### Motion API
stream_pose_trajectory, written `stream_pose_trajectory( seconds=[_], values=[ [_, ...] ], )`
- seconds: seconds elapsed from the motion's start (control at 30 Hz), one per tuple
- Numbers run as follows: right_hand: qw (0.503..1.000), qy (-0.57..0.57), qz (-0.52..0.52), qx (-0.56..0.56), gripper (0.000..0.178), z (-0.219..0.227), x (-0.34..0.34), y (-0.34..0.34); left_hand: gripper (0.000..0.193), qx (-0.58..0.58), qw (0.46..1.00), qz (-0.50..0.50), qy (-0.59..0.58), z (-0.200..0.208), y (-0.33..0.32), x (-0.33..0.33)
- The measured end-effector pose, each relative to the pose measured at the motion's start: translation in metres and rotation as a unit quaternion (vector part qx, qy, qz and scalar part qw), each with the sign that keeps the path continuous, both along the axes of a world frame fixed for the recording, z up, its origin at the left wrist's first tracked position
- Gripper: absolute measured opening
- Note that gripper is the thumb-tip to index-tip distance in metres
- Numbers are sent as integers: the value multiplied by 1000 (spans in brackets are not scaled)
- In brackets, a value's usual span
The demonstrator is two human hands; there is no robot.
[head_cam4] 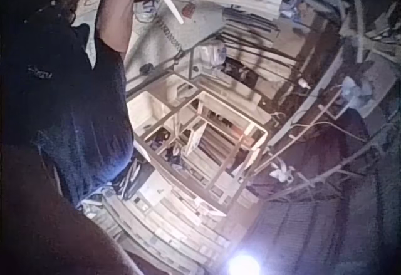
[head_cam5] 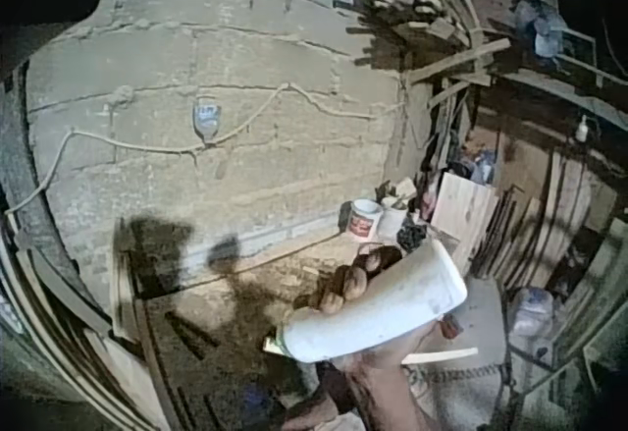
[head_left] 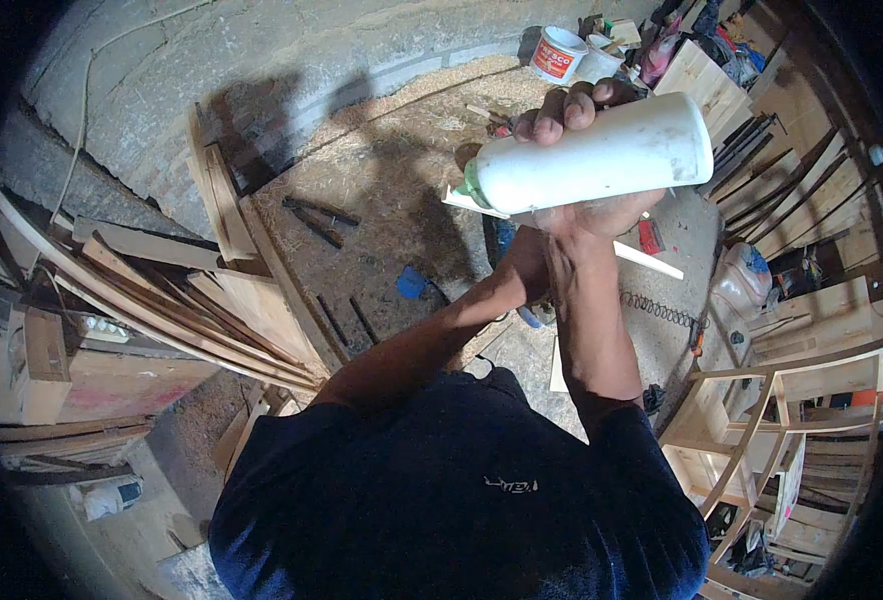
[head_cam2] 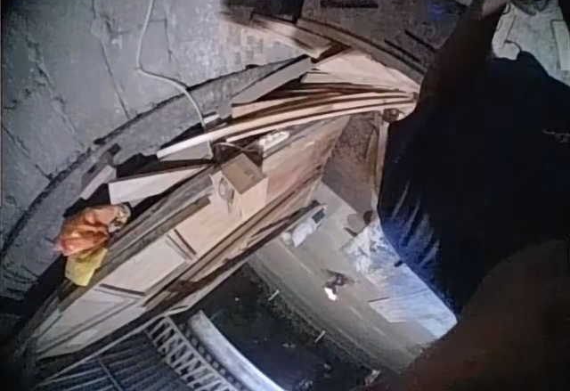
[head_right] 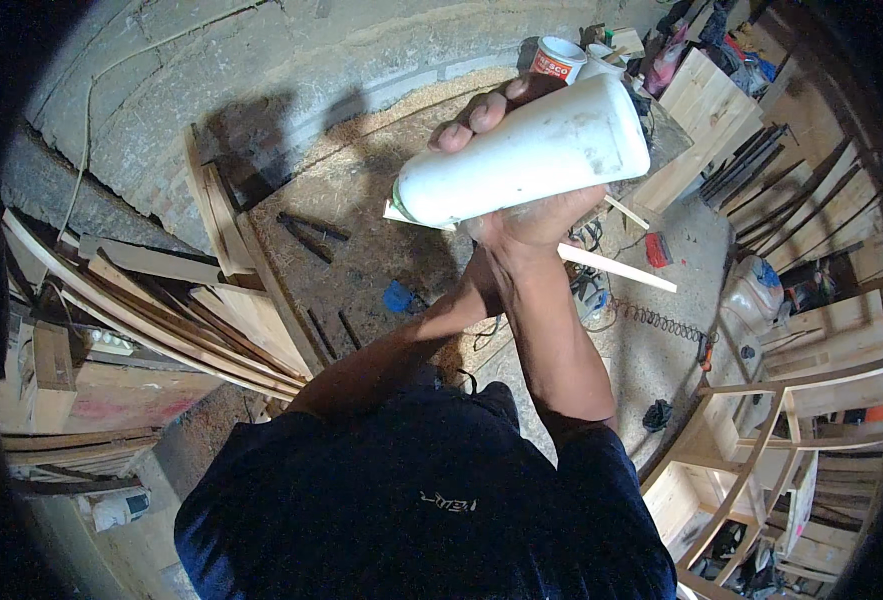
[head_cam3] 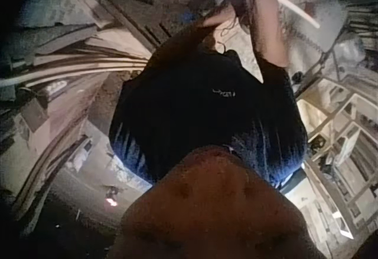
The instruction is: Assembling a wooden structure using a nail gun and glue.
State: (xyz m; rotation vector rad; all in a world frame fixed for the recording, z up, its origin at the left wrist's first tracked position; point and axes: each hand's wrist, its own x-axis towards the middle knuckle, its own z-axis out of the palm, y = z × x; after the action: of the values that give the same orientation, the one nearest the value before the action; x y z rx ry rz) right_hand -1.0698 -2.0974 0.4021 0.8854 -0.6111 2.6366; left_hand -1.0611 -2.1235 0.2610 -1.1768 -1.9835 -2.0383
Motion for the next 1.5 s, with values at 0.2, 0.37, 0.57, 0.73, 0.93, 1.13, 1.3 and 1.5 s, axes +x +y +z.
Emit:
stream_pose_trajectory(
  seconds=[0.2, 0.37, 0.57, 0.73, 0.93, 1.13, 1.3, 1.5],
  values=[
    [1000, -14, -4, -8, 73, -12, 10, 18, 40, -16, 999, -13, 39, 5, -12, 1],
    [1000, 7, -16, -15, 75, -24, 14, 41, 42, -72, 988, -89, -100, 11, -24, 3],
    [993, 1, -110, 31, 60, -30, 30, 70, 25, -83, 995, 33, -51, 20, -29, 0],
    [992, -5, -123, 16, 50, -36, 40, 91, 20, 4, 999, -27, 22, 21, -40, -5],
    [987, -19, -161, 20, 49, -42, 54, 118, 19, 41, 997, -64, 5, 29, -45, -12],
    [973, -50, -223, 13, 46, -45, 67, 141, 17, 109, 990, -85, -19, 46, -58, -10],
    [965, -56, -256, 6, 42, -45, 78, 164, 17, 166, 975, -139, -56, 58, -68, -8],
    [946, -74, -314, 8, 41, -46, 88, 190, 19, 204, 963, -166, -68, 63, -80, -9]
  ],
)
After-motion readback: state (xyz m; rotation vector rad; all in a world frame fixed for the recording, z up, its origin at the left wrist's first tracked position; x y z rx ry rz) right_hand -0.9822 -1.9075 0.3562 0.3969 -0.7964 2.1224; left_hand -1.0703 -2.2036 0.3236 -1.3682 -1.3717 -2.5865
